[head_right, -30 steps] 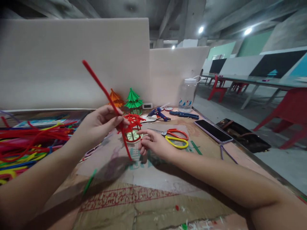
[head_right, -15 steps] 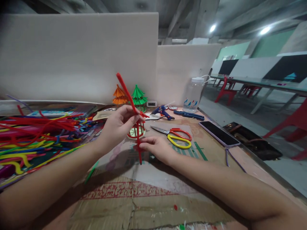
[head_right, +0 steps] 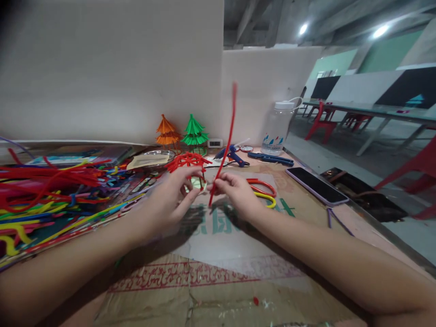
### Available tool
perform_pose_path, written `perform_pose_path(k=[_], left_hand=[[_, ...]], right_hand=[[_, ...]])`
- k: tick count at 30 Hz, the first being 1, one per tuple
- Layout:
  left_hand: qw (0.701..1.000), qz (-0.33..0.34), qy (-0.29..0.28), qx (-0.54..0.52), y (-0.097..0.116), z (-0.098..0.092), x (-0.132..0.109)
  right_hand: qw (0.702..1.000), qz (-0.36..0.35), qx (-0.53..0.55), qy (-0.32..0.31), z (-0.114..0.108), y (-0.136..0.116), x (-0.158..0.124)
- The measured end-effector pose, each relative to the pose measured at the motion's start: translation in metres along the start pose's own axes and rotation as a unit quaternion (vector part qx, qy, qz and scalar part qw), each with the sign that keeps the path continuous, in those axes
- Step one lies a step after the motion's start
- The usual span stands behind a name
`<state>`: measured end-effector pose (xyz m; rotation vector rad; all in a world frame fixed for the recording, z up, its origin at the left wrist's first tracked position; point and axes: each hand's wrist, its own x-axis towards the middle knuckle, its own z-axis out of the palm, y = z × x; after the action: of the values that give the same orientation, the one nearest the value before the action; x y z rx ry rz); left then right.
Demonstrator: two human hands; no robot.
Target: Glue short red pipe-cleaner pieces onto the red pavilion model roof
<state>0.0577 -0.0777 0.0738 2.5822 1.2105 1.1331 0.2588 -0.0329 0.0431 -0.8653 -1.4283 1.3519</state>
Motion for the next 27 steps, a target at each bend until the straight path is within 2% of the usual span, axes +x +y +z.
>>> perform_pose_path(k=[2, 4, 9, 15, 18, 20, 21, 24, 27], left_hand=[[0.988, 0.051, -0.109, 0.102, -0.015, 0.005, -0.01], [0.969, 0.072, -0.163, 0.172, -0.03, 0.013, -0.015], [0.954, 0.037, -0.152, 0.255, -0.061, 0.027, -0.01], [0.951, -0.008, -0.142, 0.274, -0.081, 0.02, 0.0], [0.966, -0.014, -0.127, 0.224, -0.073, 0.017, -0.002], [0.987, -0.027, -0.09, 0.128, -0.062, 0.018, -0.004], [0.995, -0.054, -0.063, 0.06, -0.055, 0.019, -0.005], [0.982, -0.143, -0.028, -0.119, -0.042, 0.024, -0.007], [0.959, -0.185, -0.046, -0.211, -0.043, 0.03, -0.006]], right_hand=[[0.998, 0.001, 0.006, 0.055, -0.007, 0.002, 0.008], [0.997, 0.023, 0.017, 0.073, -0.01, 0.006, 0.013], [0.998, 0.047, 0.033, 0.031, -0.007, 0.018, 0.015], [0.999, 0.034, -0.005, 0.027, -0.004, 0.017, 0.014], [0.999, 0.004, -0.041, 0.018, 0.002, 0.006, 0.017], [0.998, -0.02, -0.066, -0.007, 0.009, 0.001, 0.022], [0.996, -0.033, -0.076, -0.015, 0.013, -0.001, 0.025], [0.99, -0.09, -0.108, -0.002, 0.024, 0.003, 0.037], [0.982, -0.14, -0.128, 0.012, 0.032, 0.014, 0.045]])
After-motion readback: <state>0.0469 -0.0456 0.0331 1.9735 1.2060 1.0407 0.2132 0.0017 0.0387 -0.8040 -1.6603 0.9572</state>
